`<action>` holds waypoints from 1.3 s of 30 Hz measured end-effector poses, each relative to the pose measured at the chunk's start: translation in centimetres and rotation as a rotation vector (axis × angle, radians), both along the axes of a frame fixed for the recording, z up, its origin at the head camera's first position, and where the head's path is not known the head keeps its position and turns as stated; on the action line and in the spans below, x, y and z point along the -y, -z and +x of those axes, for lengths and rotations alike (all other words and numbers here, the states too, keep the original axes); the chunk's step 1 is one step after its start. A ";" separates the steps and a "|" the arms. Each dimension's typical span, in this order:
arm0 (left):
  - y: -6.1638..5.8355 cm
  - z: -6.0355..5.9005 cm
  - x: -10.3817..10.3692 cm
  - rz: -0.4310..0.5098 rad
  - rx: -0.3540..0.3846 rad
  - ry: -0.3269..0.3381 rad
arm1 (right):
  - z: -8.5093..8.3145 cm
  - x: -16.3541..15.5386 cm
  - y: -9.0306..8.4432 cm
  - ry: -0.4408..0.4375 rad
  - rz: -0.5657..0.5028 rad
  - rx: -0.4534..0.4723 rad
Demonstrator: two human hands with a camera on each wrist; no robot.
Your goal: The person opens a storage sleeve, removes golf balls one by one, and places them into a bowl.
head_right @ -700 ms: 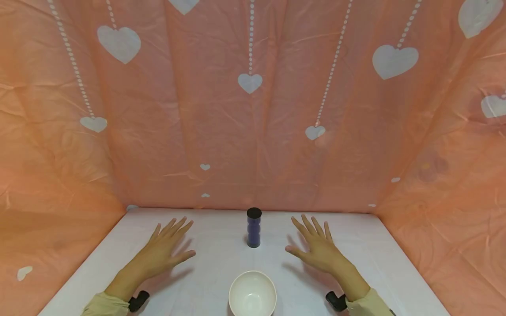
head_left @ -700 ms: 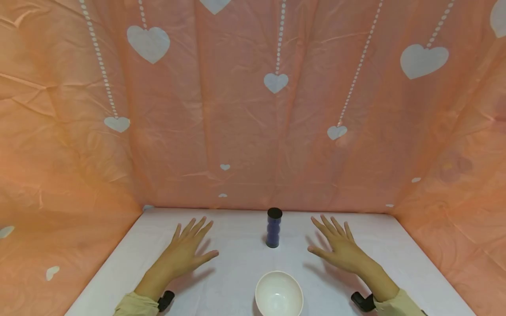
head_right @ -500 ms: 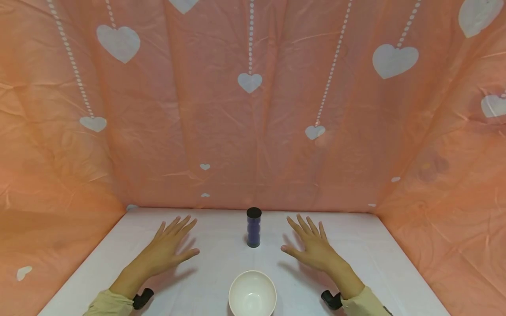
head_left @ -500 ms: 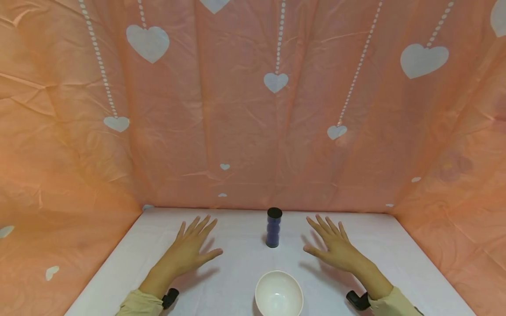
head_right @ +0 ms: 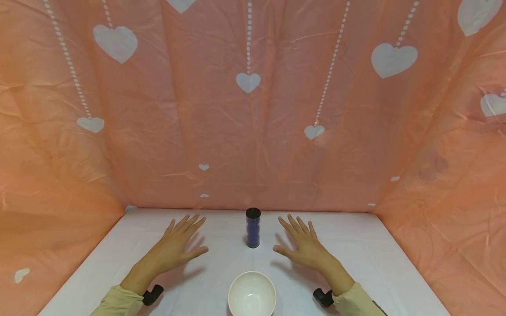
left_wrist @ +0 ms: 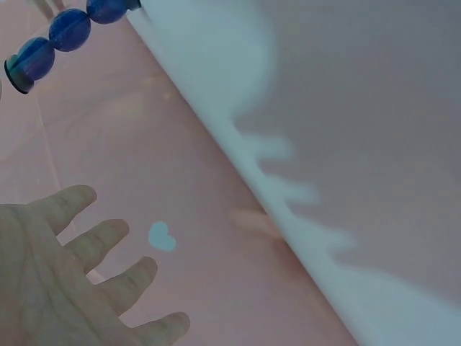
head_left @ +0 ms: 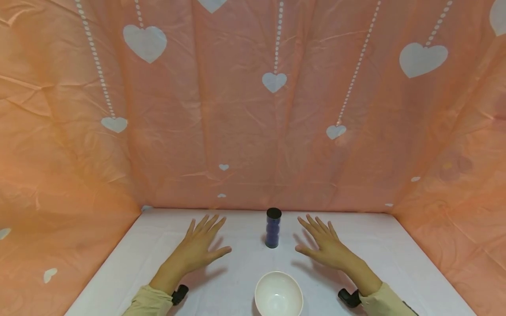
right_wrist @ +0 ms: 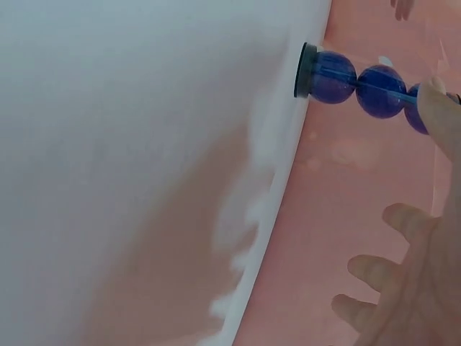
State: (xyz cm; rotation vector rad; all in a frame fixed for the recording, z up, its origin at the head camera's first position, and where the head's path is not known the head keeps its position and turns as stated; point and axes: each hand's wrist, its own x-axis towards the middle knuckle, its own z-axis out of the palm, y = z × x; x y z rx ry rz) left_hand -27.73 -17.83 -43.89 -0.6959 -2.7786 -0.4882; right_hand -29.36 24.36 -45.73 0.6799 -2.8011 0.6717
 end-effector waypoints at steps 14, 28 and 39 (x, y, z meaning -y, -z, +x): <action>-0.4 -0.9 -2.1 0.008 0.013 0.036 | -0.9 2.0 0.2 -0.048 -0.006 0.005; -0.9 -2.1 -4.2 0.015 0.000 0.075 | -2.0 3.9 0.7 -0.107 -0.028 0.061; -1.3 -3.1 -5.5 0.011 -0.004 0.108 | -2.8 4.8 0.8 -0.142 -0.123 0.135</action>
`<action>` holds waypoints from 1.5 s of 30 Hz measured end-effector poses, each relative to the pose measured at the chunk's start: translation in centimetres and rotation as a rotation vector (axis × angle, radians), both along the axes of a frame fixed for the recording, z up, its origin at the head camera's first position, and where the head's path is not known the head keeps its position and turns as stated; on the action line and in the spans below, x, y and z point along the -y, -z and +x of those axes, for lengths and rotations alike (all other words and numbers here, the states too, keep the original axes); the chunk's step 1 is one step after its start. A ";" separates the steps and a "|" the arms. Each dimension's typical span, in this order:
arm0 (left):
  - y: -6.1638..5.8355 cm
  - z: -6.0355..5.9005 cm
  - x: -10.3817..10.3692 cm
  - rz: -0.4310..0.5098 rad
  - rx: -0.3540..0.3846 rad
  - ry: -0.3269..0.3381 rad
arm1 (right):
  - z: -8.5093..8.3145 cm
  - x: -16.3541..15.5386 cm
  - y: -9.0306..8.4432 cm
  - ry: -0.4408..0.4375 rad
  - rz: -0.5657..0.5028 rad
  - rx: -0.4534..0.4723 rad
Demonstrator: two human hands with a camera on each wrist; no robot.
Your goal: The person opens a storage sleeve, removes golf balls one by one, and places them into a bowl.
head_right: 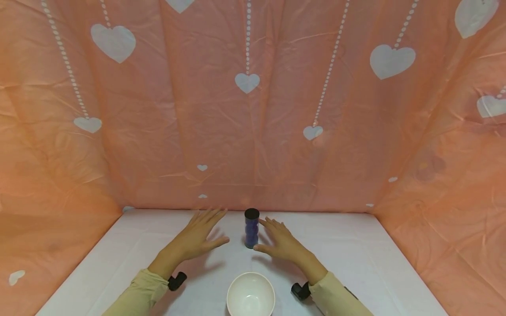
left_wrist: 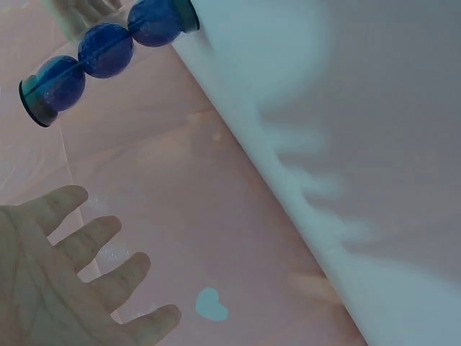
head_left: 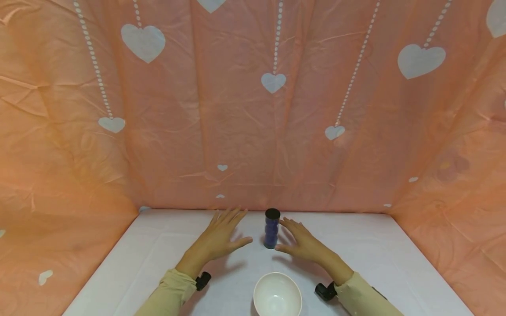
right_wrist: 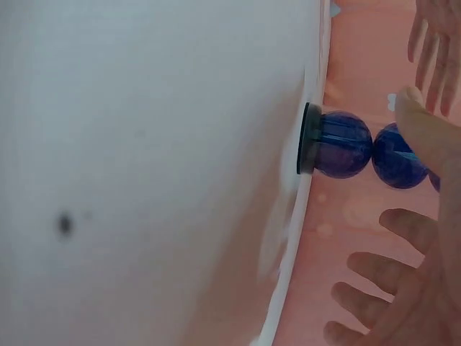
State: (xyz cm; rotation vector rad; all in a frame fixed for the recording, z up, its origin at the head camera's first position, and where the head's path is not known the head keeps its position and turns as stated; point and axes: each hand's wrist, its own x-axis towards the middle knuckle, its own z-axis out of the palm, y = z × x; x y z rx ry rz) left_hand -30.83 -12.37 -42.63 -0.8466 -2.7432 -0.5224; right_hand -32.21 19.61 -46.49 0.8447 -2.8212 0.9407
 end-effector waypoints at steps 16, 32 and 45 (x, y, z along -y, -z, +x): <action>-0.2 -0.2 -0.4 0.004 -0.002 0.020 | -1.3 1.7 0.3 0.062 -0.095 0.079; -0.4 0.0 -0.9 0.030 0.017 0.031 | -2.3 2.4 0.5 -0.034 -0.224 0.154; -0.5 -0.2 -1.8 0.006 0.017 0.023 | -2.3 2.6 0.4 -0.035 -0.229 0.151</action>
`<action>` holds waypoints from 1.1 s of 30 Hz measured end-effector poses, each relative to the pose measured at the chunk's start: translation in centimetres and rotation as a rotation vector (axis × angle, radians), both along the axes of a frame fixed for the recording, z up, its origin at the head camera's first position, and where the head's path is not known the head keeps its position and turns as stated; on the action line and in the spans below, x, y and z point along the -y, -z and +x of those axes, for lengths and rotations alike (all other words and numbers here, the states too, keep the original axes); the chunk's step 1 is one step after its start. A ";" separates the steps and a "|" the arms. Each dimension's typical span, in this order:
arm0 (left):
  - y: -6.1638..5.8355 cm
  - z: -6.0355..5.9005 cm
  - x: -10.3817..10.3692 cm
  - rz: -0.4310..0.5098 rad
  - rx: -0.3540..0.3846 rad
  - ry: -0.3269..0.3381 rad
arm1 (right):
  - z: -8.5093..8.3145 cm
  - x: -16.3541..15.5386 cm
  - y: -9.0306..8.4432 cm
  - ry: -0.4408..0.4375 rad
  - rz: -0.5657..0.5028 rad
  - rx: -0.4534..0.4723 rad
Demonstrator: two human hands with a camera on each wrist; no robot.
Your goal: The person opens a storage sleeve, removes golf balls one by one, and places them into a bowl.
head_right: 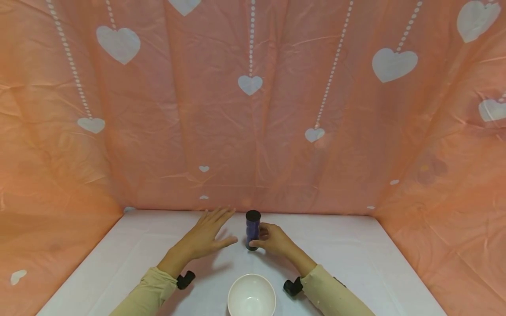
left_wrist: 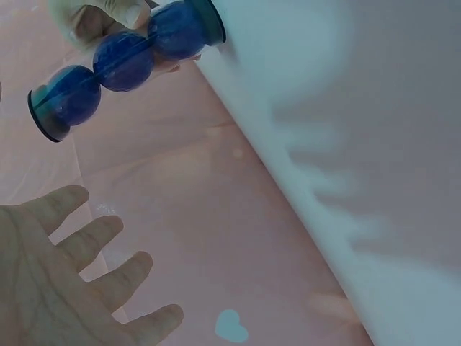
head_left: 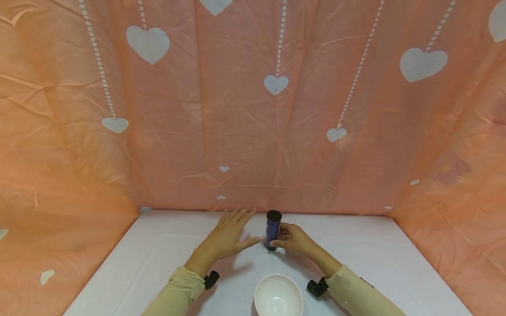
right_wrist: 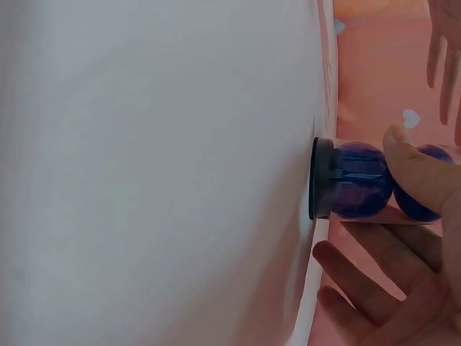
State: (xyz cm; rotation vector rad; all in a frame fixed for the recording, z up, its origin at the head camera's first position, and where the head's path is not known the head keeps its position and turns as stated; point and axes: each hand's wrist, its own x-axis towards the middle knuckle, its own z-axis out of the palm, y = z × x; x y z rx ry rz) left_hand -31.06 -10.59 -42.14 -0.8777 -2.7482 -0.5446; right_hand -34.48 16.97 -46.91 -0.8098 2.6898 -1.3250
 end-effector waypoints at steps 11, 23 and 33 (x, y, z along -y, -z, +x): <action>0.0 -0.1 -0.2 0.008 -0.017 0.015 | 0.4 -0.2 -0.3 0.025 -0.019 -0.047; 0.2 -0.2 -0.6 0.020 -0.009 0.029 | 0.5 -1.1 -0.4 -0.017 -0.040 -0.113; 0.6 -0.3 -0.9 0.009 -0.003 0.033 | 1.1 -1.7 -0.7 -0.027 0.048 -0.227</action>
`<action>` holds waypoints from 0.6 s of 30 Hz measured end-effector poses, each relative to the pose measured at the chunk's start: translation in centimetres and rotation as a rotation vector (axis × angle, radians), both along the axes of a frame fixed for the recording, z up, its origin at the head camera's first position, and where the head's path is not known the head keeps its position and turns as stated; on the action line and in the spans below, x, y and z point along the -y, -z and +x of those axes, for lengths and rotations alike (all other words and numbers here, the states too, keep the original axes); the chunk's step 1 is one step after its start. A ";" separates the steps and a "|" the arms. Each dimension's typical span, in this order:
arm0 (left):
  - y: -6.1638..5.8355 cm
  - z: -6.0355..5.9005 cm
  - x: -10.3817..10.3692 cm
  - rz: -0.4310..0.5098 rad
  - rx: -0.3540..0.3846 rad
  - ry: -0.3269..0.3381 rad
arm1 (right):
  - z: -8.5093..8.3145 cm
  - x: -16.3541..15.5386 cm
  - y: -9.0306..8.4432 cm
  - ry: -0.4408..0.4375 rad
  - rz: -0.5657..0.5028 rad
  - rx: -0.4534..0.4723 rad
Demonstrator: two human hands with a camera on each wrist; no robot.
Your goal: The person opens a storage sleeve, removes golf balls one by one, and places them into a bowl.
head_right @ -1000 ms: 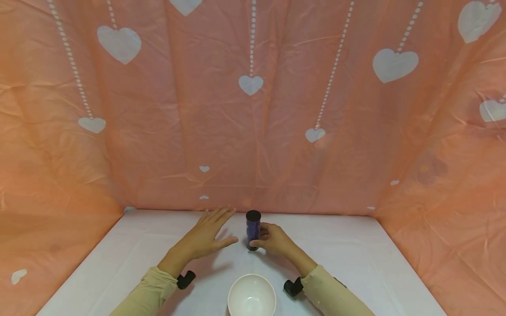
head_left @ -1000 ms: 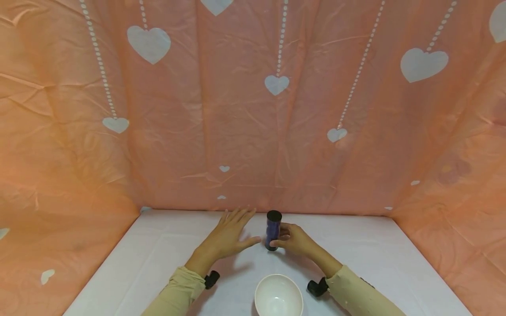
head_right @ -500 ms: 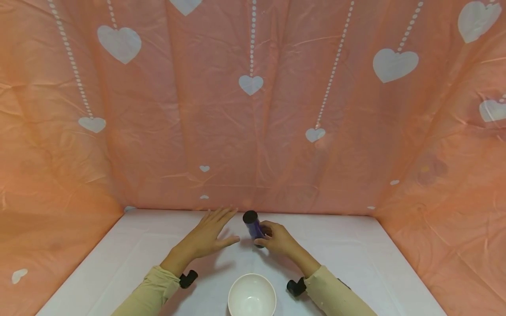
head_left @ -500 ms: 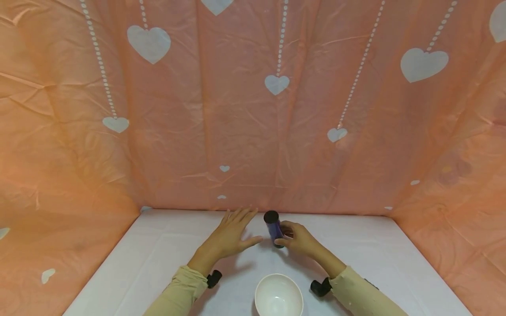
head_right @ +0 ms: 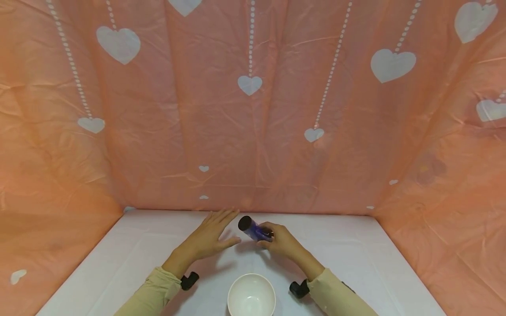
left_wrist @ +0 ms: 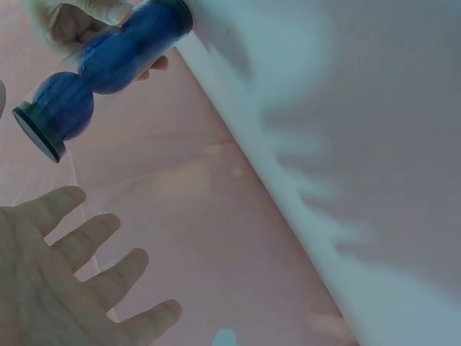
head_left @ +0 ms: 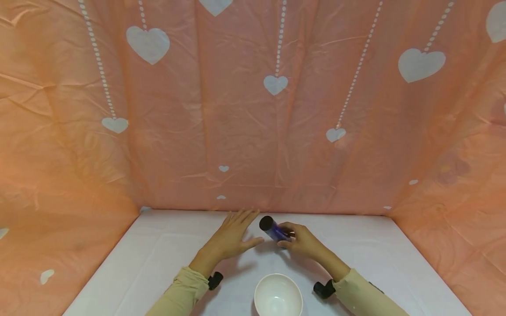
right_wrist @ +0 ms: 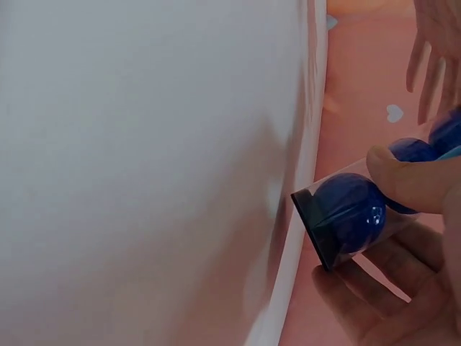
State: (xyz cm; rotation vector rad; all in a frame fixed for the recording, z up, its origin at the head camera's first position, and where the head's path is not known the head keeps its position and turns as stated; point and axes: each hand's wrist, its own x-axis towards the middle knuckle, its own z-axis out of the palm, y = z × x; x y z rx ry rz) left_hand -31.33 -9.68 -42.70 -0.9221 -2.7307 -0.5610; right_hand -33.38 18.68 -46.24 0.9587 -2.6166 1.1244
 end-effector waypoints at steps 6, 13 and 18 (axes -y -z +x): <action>0.3 0.2 0.0 0.001 -0.024 0.002 | 0.7 -0.2 -0.4 0.031 0.055 -0.030; 0.6 0.4 0.0 0.002 -0.066 0.029 | 1.4 -0.6 -0.5 0.064 0.105 -0.058; 0.7 0.5 -0.1 0.042 -0.099 0.046 | 1.6 -0.7 -0.7 0.070 0.136 -0.062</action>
